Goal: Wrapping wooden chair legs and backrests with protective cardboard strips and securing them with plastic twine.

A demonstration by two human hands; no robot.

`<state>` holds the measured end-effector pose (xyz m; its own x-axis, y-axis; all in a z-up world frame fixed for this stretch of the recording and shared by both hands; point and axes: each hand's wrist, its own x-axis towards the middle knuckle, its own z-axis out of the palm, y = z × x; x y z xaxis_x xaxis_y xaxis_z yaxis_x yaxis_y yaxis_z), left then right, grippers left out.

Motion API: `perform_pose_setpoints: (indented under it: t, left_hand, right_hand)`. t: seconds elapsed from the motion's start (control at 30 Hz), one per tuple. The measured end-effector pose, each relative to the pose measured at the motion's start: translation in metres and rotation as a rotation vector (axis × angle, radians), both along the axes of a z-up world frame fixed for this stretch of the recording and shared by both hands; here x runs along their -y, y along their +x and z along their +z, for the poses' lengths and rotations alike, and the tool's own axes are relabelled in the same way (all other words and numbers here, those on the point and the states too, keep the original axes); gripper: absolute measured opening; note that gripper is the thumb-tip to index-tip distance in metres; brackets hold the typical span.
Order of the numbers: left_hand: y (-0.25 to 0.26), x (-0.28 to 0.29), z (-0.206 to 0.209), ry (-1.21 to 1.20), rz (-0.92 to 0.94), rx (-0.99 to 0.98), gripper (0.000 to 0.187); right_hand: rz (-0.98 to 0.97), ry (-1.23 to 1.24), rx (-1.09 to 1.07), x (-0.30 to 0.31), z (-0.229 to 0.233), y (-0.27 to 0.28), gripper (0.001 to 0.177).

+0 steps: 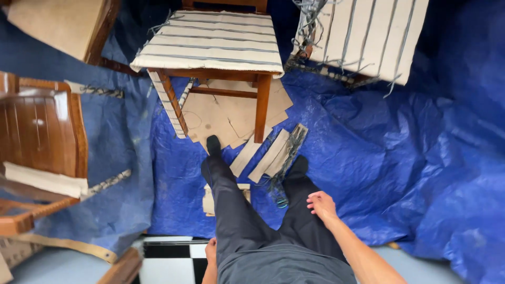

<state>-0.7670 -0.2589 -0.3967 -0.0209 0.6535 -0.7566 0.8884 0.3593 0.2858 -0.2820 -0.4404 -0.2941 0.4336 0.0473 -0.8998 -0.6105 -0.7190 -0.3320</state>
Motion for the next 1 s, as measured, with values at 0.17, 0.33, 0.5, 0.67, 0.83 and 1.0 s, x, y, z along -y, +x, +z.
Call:
perform_pose_setpoints:
  t: [0.17,0.33,0.5,0.67,0.83,1.0]
  left_hand:
    - [-0.071,-0.145,-0.011,0.016,-0.098,-0.152,0.03]
    - [0.006,-0.282,0.029,-0.063,0.225,0.28,0.022]
    - [0.123,-0.315,0.002,-0.06,-0.071,0.399,0.023]
    - [0.283,-0.318,-0.025,0.364,-0.828,0.24,0.01]
    - [0.345,-0.316,-0.123,0.059,-1.29,0.395,0.011]
    - [0.393,-0.307,-0.115,-0.105,-1.556,0.415,0.023]
  right_hand:
    - [-0.159,-0.104,0.062,-0.041,-0.047,-0.041,0.02]
    - [-0.231,-0.09,0.069,-0.129,-0.078,-0.06,0.019]
    - [-0.089,0.049,0.106,-0.165,-0.152,-0.066,0.017]
    - [0.446,-0.034,0.187,-0.152,-0.28,-0.074,0.02]
    - [0.656,-0.069,0.248,-0.144,-0.464,-0.072,0.023]
    - [0.442,-0.132,0.446,-0.172,-0.534,-0.041,0.023]
